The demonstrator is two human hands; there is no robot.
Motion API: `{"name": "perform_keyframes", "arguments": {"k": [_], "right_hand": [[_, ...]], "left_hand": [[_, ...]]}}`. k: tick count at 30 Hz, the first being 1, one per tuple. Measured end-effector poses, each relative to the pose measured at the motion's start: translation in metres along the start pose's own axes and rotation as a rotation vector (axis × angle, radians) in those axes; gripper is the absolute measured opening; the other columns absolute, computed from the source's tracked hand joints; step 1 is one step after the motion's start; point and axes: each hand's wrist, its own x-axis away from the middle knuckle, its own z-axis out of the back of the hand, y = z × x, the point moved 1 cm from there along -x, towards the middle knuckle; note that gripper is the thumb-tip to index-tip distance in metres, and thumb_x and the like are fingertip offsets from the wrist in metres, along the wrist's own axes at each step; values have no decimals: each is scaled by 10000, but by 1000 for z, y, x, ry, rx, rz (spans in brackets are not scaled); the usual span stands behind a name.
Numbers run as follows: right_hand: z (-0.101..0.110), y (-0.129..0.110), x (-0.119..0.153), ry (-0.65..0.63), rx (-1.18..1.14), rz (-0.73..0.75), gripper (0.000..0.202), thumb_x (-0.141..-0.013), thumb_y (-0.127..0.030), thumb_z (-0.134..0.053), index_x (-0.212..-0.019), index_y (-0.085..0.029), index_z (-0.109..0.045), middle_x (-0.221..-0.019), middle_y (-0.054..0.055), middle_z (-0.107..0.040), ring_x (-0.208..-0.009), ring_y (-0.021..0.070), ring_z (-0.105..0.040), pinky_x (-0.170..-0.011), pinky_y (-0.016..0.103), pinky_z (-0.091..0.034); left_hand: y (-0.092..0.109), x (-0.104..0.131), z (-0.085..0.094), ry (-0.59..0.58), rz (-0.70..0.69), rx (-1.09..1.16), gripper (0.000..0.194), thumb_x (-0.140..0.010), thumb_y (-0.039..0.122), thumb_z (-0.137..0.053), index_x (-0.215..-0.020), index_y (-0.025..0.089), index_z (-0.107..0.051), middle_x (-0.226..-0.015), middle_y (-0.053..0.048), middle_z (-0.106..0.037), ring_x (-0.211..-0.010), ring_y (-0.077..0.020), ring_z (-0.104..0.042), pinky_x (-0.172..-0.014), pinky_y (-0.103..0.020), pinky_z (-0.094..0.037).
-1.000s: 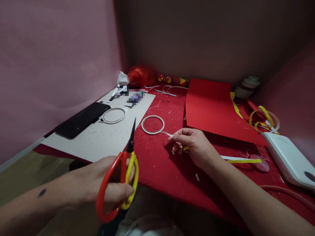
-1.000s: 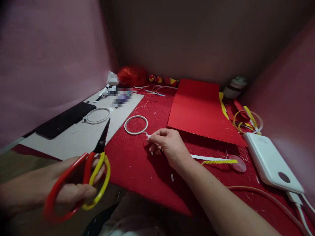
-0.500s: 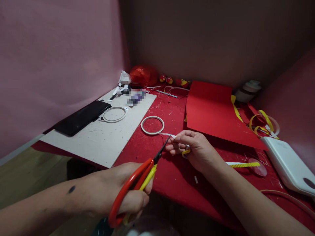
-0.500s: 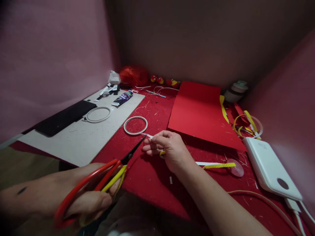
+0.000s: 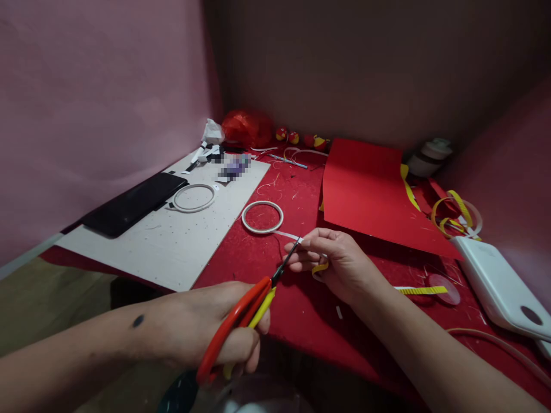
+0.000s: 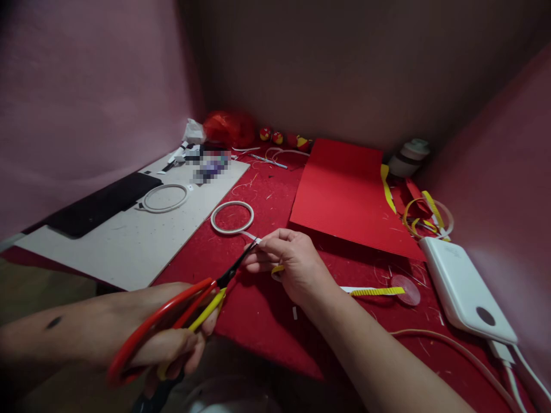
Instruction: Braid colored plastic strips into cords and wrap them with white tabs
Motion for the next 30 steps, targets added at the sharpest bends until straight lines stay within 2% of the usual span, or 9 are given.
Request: {"name": "perform_keyframes", "arguments": {"k": [3, 7, 13, 20, 27, 30], "right_hand": [[1, 1, 0, -2, -16, 4, 107, -611, -128, -669, -614, -117, -562, -639, 101, -685, -581, 184, -671, -559, 282, -555], [2, 1, 0, -4, -20, -3, 110, -624, -135, -669, -626, -116, -560, -705, 120, -700, -584, 177, -673, -560, 275, -557], [0, 0, 2, 10, -20, -9, 100, -637, -124, -651, -631, -121, -551, -625, 103, -687, -551, 168, -665, -552, 262, -556], [2, 2, 2, 14, -28, 9, 102, -644, -138, -655, -635, -124, -555, -669, 109, -695, -564, 166, -667, -565, 269, -558], [0, 1, 2, 26, -30, 18, 102, -638, -131, -648, -618, -126, -548, -692, 111, -699, -559, 159, -663, -560, 262, -555], [2, 1, 1, 39, -12, 12, 90, -640, -128, -638, -621, -124, -551, -646, 106, -693, -550, 159, -664, -551, 251, -550]], "left_hand": [[5, 0, 1, -2, 94, -30, 134, -711, 263, -464, -699, 157, -546, -652, -19, -563, -541, -123, -517, -478, -213, -409], [11, 1, 3, 52, 176, -78, 143, -686, 274, -496, -736, 156, -558, -701, -31, -570, -581, -130, -520, -508, -224, -426], [2, -1, 5, 46, 74, -115, 130, -728, 254, -472, -736, 161, -562, -680, -18, -578, -572, -120, -537, -524, -211, -447], [2, 1, 2, 83, 63, -77, 131, -776, 266, -452, -799, 156, -519, -719, -23, -576, -540, -98, -529, -477, -183, -433], [-1, 0, 1, 113, 113, -41, 261, -820, 399, -472, -775, 149, -533, -595, -4, -562, -455, -78, -499, -407, -153, -387], [-8, -2, 1, 56, 153, 21, 384, -830, 494, -451, -727, 138, -551, -598, -19, -573, -418, -75, -504, -384, -156, -403]]}}
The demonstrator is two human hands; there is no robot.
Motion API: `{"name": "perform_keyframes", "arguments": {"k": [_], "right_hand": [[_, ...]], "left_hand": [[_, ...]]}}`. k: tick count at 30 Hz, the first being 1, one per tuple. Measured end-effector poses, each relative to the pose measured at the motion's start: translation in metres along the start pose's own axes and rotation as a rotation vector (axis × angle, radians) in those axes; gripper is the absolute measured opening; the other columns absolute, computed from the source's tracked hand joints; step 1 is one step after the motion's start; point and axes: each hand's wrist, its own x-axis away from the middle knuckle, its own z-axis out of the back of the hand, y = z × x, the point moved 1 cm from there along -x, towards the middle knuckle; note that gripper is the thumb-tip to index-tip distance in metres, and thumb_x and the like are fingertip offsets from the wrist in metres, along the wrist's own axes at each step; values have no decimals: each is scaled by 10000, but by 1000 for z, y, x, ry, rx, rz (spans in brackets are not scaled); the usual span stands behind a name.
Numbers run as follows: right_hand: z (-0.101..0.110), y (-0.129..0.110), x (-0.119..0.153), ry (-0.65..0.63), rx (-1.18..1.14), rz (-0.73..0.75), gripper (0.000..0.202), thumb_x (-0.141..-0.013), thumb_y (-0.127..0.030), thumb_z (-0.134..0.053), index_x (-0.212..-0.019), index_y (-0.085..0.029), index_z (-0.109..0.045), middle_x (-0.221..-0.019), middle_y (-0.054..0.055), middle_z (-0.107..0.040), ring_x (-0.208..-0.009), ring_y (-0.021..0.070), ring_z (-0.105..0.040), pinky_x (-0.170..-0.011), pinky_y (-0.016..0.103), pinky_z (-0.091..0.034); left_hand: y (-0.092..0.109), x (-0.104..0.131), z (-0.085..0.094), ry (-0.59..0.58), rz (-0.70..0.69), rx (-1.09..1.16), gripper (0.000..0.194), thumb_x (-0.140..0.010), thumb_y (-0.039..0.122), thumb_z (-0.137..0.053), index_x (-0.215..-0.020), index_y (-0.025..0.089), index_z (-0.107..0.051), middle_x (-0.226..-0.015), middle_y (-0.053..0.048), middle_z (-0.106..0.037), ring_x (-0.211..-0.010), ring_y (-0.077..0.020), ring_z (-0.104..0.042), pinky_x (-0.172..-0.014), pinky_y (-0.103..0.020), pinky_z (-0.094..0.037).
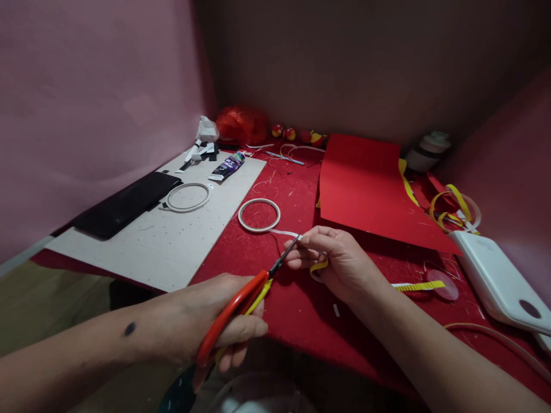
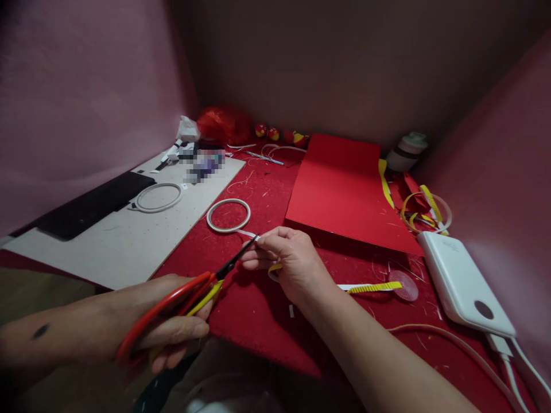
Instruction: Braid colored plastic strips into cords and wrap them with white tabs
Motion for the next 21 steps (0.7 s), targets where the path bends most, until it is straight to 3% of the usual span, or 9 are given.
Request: {"name": "perform_keyframes", "arguments": {"k": [4, 8, 12, 16, 21], "right_hand": [[2, 1, -2, 1, 22, -14, 100, -630, -133, -642, -615, -131, -543, -543, 74, -659, -550, 176, -669, -545, 253, -544], [1, -2, -1, 24, 37, -13, 113, -601, -127, -649, -602, -133, -537, -595, 93, -677, -567, 196, -678, -539, 264, -541], [3, -6, -1, 47, 34, 31, 104, -584, -121, -656, -595, -133, -554, -642, 99, -687, -590, 209, -681, -556, 287, -548], [6, -7, -2, 34, -7, 27, 127, -578, -114, -671, -577, -140, -547, -666, 87, -690, -577, 191, -664, -588, 318, -554], [9, -6, -6, -56, -60, -8, 166, -597, -117, -689, -575, -137, -525, -728, 93, -700, -617, 175, -658, -680, 347, -531]], "left_hand": [[-7, -5, 2, -97, 6, 59, 544, -817, 601, -407, -615, 116, -546, -550, -29, -551, -336, -56, -466, -327, -144, -377], [-11, -7, 5, -140, 30, 99, 568, -790, 630, -432, -609, 108, -564, -535, -34, -550, -343, -70, -487, -317, -145, -386], [-11, -4, 6, -115, 0, 138, 508, -819, 582, -421, -704, 116, -589, -552, -31, -559, -369, -75, -516, -333, -134, -379], [-9, 0, 3, -234, 4, 230, 355, -819, 478, -463, -743, 140, -540, -593, -31, -586, -406, -94, -564, -361, -141, -409], [-19, -2, 2, -275, -32, 370, 255, -790, 429, -514, -856, 188, -462, -708, -47, -647, -504, -141, -627, -385, -193, -482]]}}
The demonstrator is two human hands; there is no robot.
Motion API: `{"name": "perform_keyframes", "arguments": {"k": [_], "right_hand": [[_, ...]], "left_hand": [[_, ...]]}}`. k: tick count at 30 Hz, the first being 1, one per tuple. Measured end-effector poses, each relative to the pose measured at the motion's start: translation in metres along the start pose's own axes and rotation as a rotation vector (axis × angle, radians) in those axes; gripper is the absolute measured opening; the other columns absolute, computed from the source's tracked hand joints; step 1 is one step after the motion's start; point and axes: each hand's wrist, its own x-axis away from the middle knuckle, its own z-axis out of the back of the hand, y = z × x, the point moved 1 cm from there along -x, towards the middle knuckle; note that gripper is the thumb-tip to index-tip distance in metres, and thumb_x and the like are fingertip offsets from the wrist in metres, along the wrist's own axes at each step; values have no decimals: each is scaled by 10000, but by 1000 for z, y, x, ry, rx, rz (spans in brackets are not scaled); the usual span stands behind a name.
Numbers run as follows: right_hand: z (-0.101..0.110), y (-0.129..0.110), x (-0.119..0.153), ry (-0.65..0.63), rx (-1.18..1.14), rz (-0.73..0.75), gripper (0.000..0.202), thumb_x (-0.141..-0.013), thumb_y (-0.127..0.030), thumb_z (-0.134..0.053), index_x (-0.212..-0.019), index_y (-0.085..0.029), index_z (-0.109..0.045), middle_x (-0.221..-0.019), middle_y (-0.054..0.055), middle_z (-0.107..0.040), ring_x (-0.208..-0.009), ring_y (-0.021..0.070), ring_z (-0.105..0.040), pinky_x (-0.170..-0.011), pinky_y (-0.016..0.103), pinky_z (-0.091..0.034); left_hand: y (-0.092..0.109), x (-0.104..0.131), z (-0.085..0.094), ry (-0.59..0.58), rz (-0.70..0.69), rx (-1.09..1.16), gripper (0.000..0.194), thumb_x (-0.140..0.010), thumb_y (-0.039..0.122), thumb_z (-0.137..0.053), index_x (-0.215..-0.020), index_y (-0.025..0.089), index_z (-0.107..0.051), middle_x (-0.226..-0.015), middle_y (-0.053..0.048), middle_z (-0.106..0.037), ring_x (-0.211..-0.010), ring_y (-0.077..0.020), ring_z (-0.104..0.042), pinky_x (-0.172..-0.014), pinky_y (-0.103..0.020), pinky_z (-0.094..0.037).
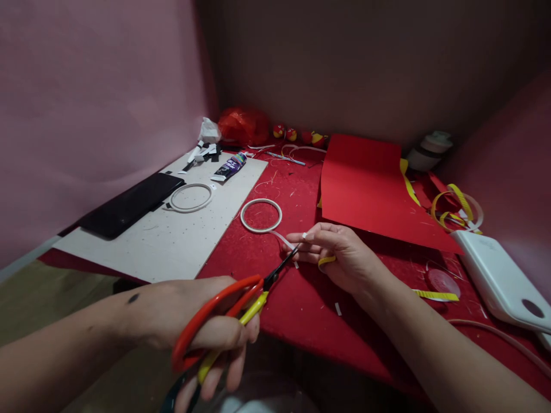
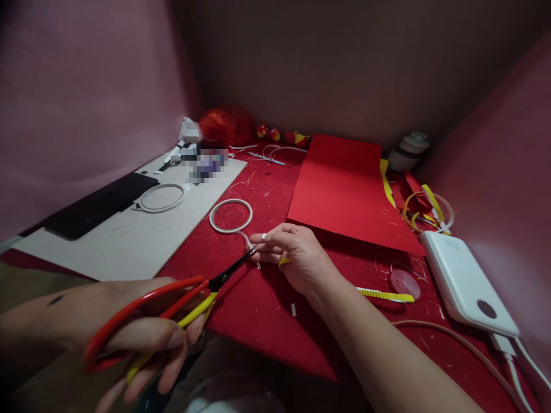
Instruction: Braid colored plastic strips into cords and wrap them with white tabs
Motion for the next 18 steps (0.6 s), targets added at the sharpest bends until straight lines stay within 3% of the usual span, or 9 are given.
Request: {"name": "perform_keyframes", "arguments": {"k": [6, 11, 14, 18], "right_hand": [[-2, 0, -2, -159, -9, -35, 168, -629, -119, -694, -627, -134, -527, -1003, 97, -683, -702, 199, -689, -621, 298, -490], [-4, 2, -3, -185, 125, -48, 159, -641, -156, -717, -640, -132, -559, -820, 91, -715, -692, 175, -676, -642, 279, -486], [-5, 4, -4, -172, 151, -32, 178, -631, -172, -742, -639, -134, -569, -811, 91, -719, -698, 159, -670, -679, 281, -493], [-6, 4, -5, -159, 171, -14, 178, -626, -175, -753, -632, -133, -581, -803, 90, -719, -706, 156, -671, -739, 299, -493]], "left_hand": [[-11, 1, 4, -90, -47, 32, 247, -794, 417, -507, -863, 183, -474, -730, -64, -669, -504, -144, -632, -373, -193, -481], [-5, 3, -1, -85, -10, -3, 177, -786, 350, -500, -863, 197, -454, -739, -62, -670, -476, -142, -610, -340, -190, -446], [-4, 2, -6, -103, 32, -58, 145, -782, 329, -494, -830, 198, -452, -714, -51, -651, -434, -124, -568, -322, -179, -398], [3, 8, -13, -57, 54, -313, 99, -769, 288, -505, -805, 200, -474, -638, -10, -592, -437, -107, -495, -362, -187, -348]]}}
